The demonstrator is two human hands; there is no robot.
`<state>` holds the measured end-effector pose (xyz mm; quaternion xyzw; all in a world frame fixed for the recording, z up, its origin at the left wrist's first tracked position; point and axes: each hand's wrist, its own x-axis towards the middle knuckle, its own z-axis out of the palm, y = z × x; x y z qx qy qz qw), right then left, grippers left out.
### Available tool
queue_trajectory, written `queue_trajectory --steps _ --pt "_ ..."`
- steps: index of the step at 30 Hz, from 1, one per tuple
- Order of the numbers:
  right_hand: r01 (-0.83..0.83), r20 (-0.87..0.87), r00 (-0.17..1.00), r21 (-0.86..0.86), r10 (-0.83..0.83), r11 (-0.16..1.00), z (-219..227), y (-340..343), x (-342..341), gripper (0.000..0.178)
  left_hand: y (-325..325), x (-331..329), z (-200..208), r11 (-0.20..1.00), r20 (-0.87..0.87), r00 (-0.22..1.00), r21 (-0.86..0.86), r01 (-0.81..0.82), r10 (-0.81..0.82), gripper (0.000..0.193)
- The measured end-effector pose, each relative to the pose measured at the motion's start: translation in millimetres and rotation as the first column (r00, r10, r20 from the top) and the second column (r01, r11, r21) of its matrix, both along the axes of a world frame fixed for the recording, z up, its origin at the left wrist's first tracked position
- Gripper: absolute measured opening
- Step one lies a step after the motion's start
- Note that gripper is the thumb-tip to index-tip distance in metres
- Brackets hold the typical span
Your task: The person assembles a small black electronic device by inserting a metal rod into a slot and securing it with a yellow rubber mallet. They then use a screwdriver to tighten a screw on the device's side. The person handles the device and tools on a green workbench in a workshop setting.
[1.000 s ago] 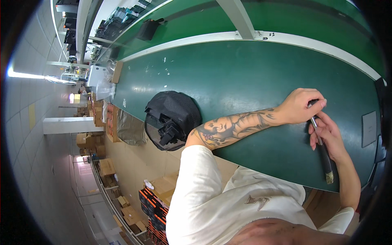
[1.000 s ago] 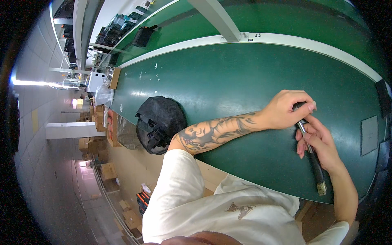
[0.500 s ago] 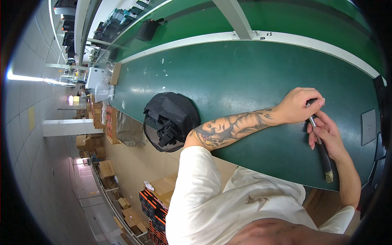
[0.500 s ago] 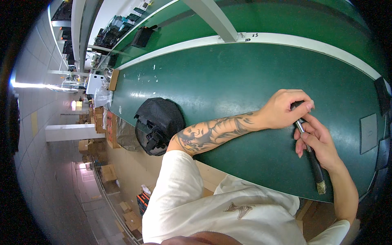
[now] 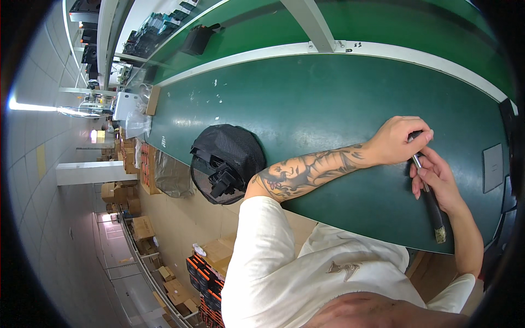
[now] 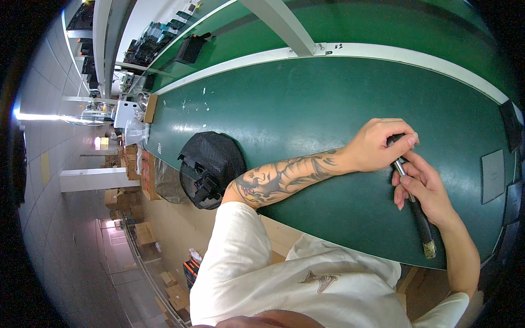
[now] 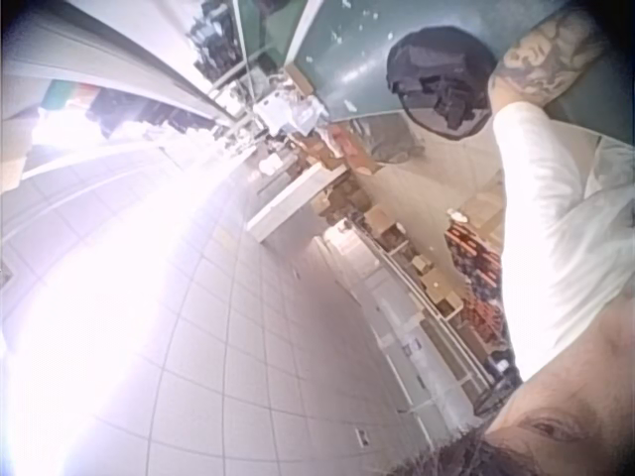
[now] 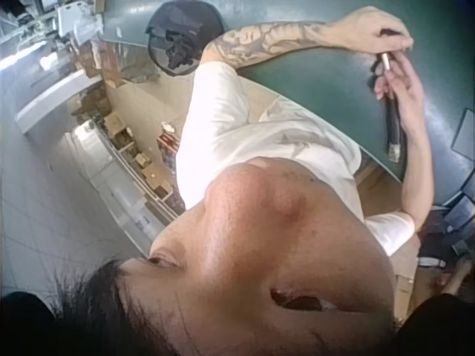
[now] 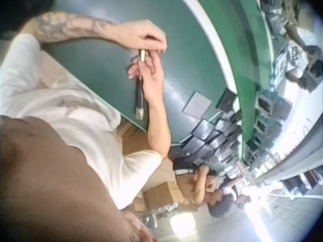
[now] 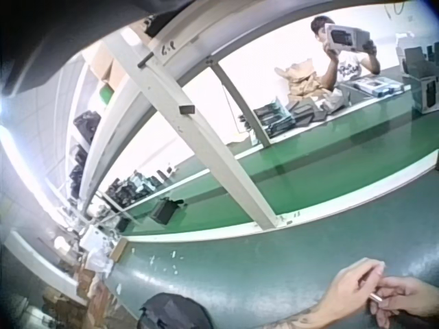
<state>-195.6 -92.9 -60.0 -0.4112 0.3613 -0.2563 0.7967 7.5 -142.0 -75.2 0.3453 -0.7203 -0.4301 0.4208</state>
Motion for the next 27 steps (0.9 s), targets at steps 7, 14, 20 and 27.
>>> queue_trajectory --steps 7,14,20,27 --pt "-0.001 0.004 1.000 -0.004 0.001 1.000 0.6 0.1 -0.9 0.061 -0.6 -0.4 -0.5 1.000 0.005 1.000 0.011 0.006 -0.006 0.017" --pt "0.011 0.000 1.000 0.013 -0.011 1.000 2.1 -0.1 -1.7 0.060 -2.5 -2.3 -2.3 1.000 -0.005 1.000 0.023 0.013 -0.013 0.018" --pt "0.002 0.006 1.000 0.015 -0.002 1.000 3.0 1.1 0.2 0.059 0.3 1.1 0.0 0.999 0.001 1.000 0.033 0.019 -0.020 0.019" --pt "-0.032 -0.021 0.999 0.013 0.033 0.999 4.8 -0.3 -1.2 0.059 -2.5 0.7 -4.6 0.999 0.009 0.999 0.001 0.036 -0.036 0.018"
